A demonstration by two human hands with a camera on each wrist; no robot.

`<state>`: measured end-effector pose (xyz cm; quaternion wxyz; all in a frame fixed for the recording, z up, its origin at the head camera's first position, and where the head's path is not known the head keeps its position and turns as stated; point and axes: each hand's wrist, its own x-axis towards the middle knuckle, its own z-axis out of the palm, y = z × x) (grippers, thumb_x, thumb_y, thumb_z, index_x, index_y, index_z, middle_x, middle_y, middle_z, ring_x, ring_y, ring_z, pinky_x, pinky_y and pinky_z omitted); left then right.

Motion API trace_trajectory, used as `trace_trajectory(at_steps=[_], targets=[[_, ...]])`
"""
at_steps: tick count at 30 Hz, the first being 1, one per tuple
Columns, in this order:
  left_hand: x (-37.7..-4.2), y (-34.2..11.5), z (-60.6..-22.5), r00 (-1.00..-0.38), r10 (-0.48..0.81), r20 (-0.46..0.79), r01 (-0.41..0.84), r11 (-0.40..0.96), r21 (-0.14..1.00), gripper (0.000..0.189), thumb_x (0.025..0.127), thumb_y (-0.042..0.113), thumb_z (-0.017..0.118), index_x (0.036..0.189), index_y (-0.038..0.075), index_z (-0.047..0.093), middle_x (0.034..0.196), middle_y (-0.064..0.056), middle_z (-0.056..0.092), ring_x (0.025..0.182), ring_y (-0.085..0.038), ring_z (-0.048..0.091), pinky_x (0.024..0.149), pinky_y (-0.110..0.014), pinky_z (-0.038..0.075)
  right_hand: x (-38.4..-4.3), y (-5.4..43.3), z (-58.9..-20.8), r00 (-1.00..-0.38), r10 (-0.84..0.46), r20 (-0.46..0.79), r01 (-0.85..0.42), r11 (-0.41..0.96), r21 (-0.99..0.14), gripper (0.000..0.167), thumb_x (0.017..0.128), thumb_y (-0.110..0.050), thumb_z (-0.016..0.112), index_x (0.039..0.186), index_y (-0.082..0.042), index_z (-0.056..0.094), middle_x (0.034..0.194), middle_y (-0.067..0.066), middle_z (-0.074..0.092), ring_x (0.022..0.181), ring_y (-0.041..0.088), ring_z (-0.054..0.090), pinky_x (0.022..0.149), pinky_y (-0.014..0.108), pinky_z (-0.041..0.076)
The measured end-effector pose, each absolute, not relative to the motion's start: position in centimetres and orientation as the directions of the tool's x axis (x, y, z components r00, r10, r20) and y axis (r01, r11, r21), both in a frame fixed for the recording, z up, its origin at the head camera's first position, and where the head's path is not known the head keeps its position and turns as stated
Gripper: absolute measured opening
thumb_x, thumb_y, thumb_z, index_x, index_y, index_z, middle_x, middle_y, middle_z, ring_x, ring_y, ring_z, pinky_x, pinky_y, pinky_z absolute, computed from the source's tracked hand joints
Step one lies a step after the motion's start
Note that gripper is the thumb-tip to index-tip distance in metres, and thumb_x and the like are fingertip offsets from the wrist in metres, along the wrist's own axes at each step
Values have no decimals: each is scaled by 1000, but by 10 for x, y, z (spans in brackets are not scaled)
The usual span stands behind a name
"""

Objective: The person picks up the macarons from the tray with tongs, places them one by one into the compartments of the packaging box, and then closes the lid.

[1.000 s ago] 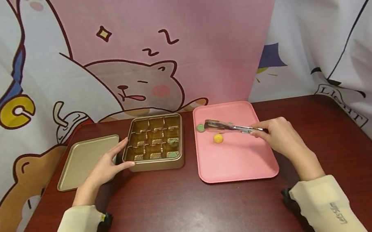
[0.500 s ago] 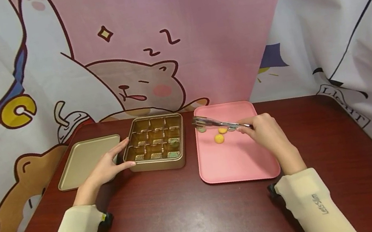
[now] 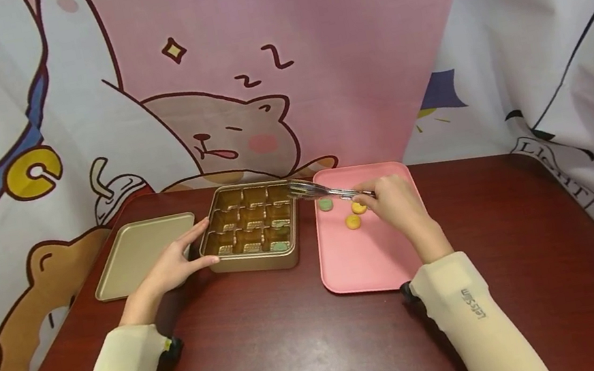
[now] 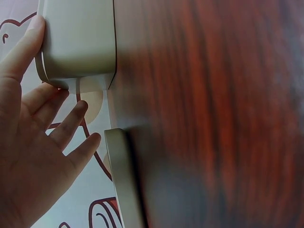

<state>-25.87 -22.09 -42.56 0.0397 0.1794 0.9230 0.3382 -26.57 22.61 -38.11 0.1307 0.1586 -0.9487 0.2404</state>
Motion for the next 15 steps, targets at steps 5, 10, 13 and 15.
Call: trace_trajectory(at_steps=[5,10,13,15], targets=[[-259,-221,-426,-933,357,50,306,709,635,90,85,42,77,158,16,31,166,-4,27,151,-38,25,119,-61,25,-279,211,-381,-913,-257,318,-378,826,-417,18,91,-15,72,105,-5,79,76,8,74,57,12,46,52,24,34],[-260,-221,-427,-931,361,53,310,707,635,90,85,41,77,158,15,31,166,-3,26,151,-38,25,119,-60,25,-288,199,-382,-911,-270,311,-382,837,-393,19,91,-16,72,106,-7,79,79,9,77,60,14,60,56,26,39],[-260,-222,-427,-930,363,53,312,707,635,90,86,41,77,158,15,30,166,-4,26,151,-39,24,119,-61,24,-292,194,-384,-911,-281,300,-385,839,-384,20,91,-16,72,107,-7,79,80,9,78,64,17,64,60,29,42],[-260,-222,-427,-930,364,51,311,705,637,90,86,41,77,158,15,30,166,-5,26,151,-39,24,119,-61,24,-295,192,-386,-913,-289,289,-386,842,-377,20,91,-17,72,108,-7,79,83,9,78,66,19,63,62,32,44]])
